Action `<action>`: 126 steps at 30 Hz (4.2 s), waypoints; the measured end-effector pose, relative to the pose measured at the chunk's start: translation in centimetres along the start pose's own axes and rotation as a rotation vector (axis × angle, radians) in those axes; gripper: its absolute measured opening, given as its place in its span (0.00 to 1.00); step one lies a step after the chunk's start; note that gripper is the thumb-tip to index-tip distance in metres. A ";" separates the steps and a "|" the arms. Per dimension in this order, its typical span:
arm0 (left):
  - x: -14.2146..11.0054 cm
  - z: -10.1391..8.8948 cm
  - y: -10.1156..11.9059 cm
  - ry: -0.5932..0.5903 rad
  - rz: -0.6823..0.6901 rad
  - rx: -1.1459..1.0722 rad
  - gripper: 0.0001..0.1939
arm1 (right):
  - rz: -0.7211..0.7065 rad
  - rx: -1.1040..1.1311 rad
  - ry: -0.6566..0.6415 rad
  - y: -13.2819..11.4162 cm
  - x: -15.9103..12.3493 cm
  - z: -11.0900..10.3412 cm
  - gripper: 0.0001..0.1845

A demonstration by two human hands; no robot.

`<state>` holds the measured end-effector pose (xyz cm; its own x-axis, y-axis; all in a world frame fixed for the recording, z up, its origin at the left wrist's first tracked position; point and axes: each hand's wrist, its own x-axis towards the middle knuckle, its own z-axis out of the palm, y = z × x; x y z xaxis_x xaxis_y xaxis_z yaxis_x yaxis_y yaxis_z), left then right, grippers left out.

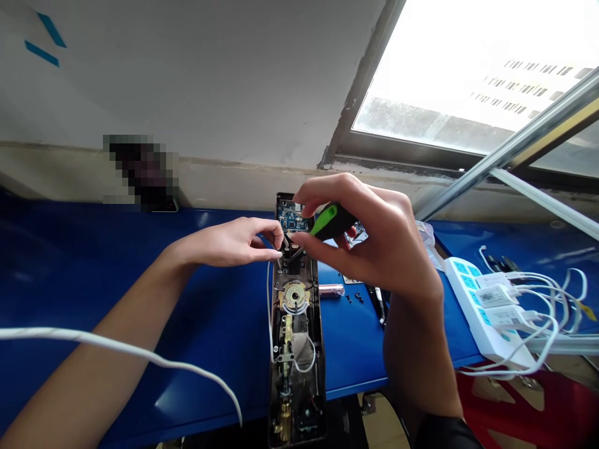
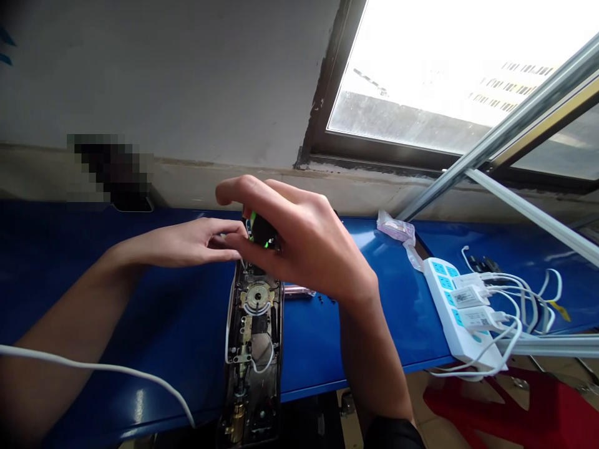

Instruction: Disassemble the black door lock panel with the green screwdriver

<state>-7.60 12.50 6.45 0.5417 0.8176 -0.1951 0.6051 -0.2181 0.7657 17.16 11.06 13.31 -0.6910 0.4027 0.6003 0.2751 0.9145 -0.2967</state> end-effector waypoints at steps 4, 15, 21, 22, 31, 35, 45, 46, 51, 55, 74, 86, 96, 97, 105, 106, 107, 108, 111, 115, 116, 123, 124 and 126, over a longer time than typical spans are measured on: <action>-0.4 -0.4 0.2 0.011 -0.007 0.000 0.19 | 0.004 0.016 0.025 0.1 -0.1 0.0 0.21; -0.5 -0.4 0.6 0.044 -0.019 0.054 0.19 | -0.025 -0.026 0.028 0.1 -0.1 -0.3 0.15; -0.4 -0.4 0.7 0.040 -0.005 0.069 0.18 | -0.015 0.000 -0.014 0.1 -0.1 -0.3 0.20; -0.4 -0.4 0.6 0.041 -0.003 0.076 0.18 | -0.015 -0.021 -0.007 0.1 -0.1 -0.3 0.15; -0.5 -0.4 0.3 0.041 0.015 0.098 0.18 | 0.004 -0.016 -0.011 0.0 -0.1 -0.4 0.19; -0.5 -0.4 0.2 0.046 0.015 0.112 0.17 | 0.006 -0.057 0.003 0.2 -0.3 -0.4 0.07; -0.5 -0.4 0.4 0.039 0.021 0.128 0.17 | 0.025 -0.019 -0.024 0.0 -0.3 -0.5 0.12; -0.5 -0.4 0.4 0.040 0.022 0.133 0.17 | 0.018 -0.030 -0.016 0.1 -0.3 -0.5 0.09; -0.5 -0.4 0.5 0.045 0.015 0.143 0.18 | 0.033 -0.043 -0.026 -0.2 -0.2 -0.6 0.16; -0.6 -0.4 0.5 0.043 0.021 0.144 0.17 | 0.064 -0.023 -0.055 -0.3 -0.2 -0.7 0.17; -0.7 -0.6 0.5 0.039 0.017 0.169 0.18 | 0.107 -0.029 -0.053 -0.6 -0.2 -0.7 0.17; -1.2 -0.9 0.9 0.104 0.100 0.180 0.16 | 0.096 0.006 -0.063 -0.6 -0.1 -0.8 0.21; -1.2 -0.7 1.5 0.122 0.132 0.195 0.13 | 0.073 -0.038 -0.052 -0.2 -0.3 -0.8 0.20; -1.2 -0.6 1.5 0.123 0.137 0.198 0.13 | 0.093 -0.036 -0.054 -0.4 -0.3 -0.9 0.21; -0.8 0.0 2.1 0.134 0.213 0.231 0.15 | 0.224 -0.022 0.085 -0.8 -0.5 -2.4 0.19; -0.7 0.2 2.2 0.140 0.221 0.238 0.14 | 0.210 -0.002 0.133 -0.6 -0.7 -2.5 0.19; -0.7 0.3 2.2 0.146 0.230 0.241 0.14 | 0.193 0.017 0.173 -0.4 -0.8 -2.5 0.18; -0.6 0.5 2.3 0.153 0.237 0.242 0.14 | 0.184 0.026 0.194 -0.2 -1.0 -2.6 0.18; -0.3 1.3 2.3 0.169 0.255 0.238 0.12 | 0.207 -0.007 0.187 0.5 -1.7 -2.9 0.22; 0.2 2.3 2.5 0.164 0.274 0.229 0.10 | 0.250 -0.027 0.181 0.9 -2.1 -3.4 0.22; 0.3 2.4 2.6 0.155 0.278 0.230 0.10 | 0.249 -0.016 0.182 0.8 -2.2 -3.5 0.21; 0.1 3.0 3.5 0.144 0.290 0.270 0.10 | 0.237 0.037 0.082 0.2 -2.8 -5.7 0.22; 0.0 3.2 3.7 0.142 0.300 0.271 0.10 | 0.238 0.027 0.033 0.3 -2.9 -6.1 0.23; 0.0 3.7 4.3 0.121 0.320 0.268 0.10 | 0.252 -0.021 -0.056 0.7 -3.3 -7.0 0.24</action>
<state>-2.87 9.58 7.43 0.6640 0.7393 0.1119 0.5565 -0.5886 0.5864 24.26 10.64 16.31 -0.6346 0.6158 0.4669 0.4570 0.7863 -0.4158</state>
